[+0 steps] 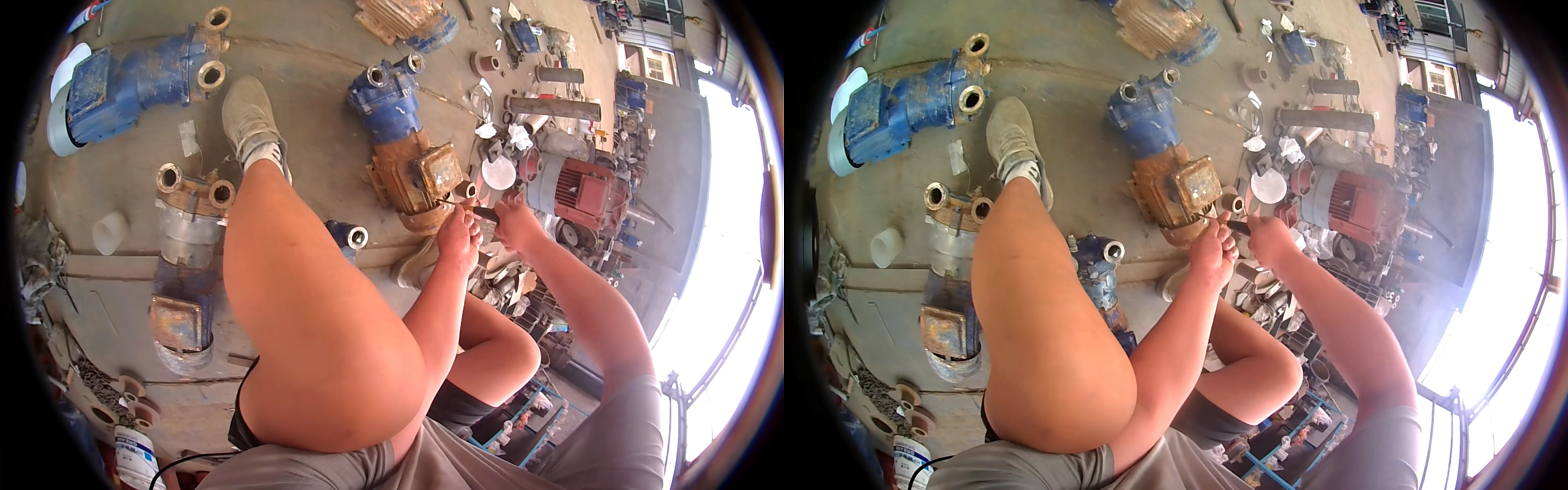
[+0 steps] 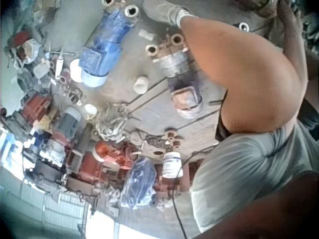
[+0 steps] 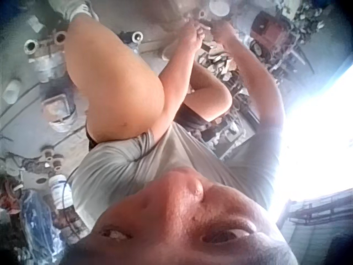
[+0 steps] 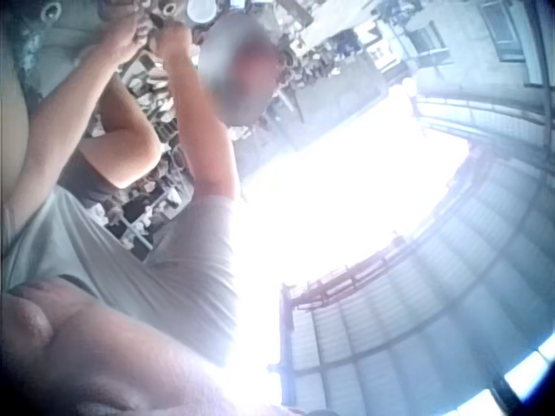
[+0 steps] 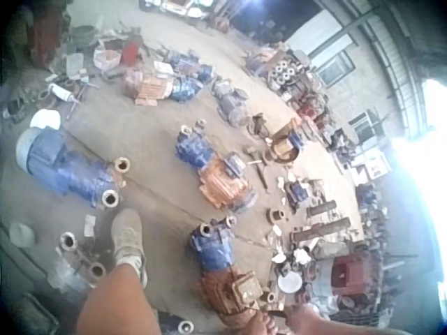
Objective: The person sits on the floor of a workshop and uses a screwdriver to remove screws from the terminal box of a blue electric motor. They then move to a second motor and repeat the process of unscrewing the terminal cover.
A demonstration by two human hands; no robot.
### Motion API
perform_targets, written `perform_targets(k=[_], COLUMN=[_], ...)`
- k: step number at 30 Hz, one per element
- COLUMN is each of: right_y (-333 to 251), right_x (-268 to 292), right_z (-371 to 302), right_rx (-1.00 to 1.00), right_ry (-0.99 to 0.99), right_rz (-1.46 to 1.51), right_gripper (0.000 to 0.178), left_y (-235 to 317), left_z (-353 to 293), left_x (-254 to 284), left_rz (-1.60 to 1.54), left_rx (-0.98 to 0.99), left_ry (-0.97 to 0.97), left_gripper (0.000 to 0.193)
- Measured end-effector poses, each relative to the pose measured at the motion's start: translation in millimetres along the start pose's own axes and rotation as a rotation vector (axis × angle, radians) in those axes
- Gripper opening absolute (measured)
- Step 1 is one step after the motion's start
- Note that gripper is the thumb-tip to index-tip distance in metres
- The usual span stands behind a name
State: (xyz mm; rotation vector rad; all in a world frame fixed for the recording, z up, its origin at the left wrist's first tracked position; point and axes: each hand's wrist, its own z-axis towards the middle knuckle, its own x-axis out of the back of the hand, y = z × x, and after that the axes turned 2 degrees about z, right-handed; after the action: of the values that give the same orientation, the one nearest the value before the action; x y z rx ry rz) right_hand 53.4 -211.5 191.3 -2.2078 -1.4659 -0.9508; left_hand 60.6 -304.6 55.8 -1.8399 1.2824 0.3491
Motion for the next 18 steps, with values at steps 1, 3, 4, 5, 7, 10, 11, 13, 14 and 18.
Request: perform_targets(k=[1, 3, 4, 5, 7, 10, 11, 13, 14, 18], right_y=[2, 25, -8, -6, 3, 12, 12, 21, 21, -11], right_x=[-2, 3, -3, -1, 6, 1, 2, 6, 4, -5], right_z=[-3, -13, -51, -48, -34, -11, -5, 2, -1, -35], right_rx=[0.213, 0.599, 0.642, 0.729, 0.905, 0.818, 0.771, 0.699, 0.708, 0.834], right_ry=[0.074, 0.248, 0.236, 0.223, 0.195, 0.176, 0.101, 0.076, 0.120, 0.161], right_rz=[-0.246, -0.722, -0.948, -1.021, -1.165, -0.788, -0.788, -0.792, -0.814, -1.232], right_gripper=[0.036, 0.039, 0.035, 0.033, 0.028, 0.021, 0.020, 0.019, 0.018, 0.025], left_y=[0, -8, 0, -1, -3, -1, -2, -8, -8, 0], left_z=[-1, -4, -1, -2, -4, 1, 3, 1, 1, 2], left_x=[0, -3, -3, -5, -8, 3, 5, 3, 5, 0], left_rz=[0.007, 0.012, 0.009, 0.015, 0.006, -0.041, -0.068, -0.033, -0.038, -0.058], left_rx=[-0.010, 0.013, -0.023, -0.030, -0.014, 0.004, 0.016, 0.018, 0.008, -0.016], left_ry=[0.012, 0.028, 0.047, 0.062, 0.075, 0.019, -0.013, 0.040, 0.037, 0.063], left_gripper=[0.032, 0.031, 0.030, 0.029, 0.029, 0.028, 0.028, 0.027, 0.026, 0.025])
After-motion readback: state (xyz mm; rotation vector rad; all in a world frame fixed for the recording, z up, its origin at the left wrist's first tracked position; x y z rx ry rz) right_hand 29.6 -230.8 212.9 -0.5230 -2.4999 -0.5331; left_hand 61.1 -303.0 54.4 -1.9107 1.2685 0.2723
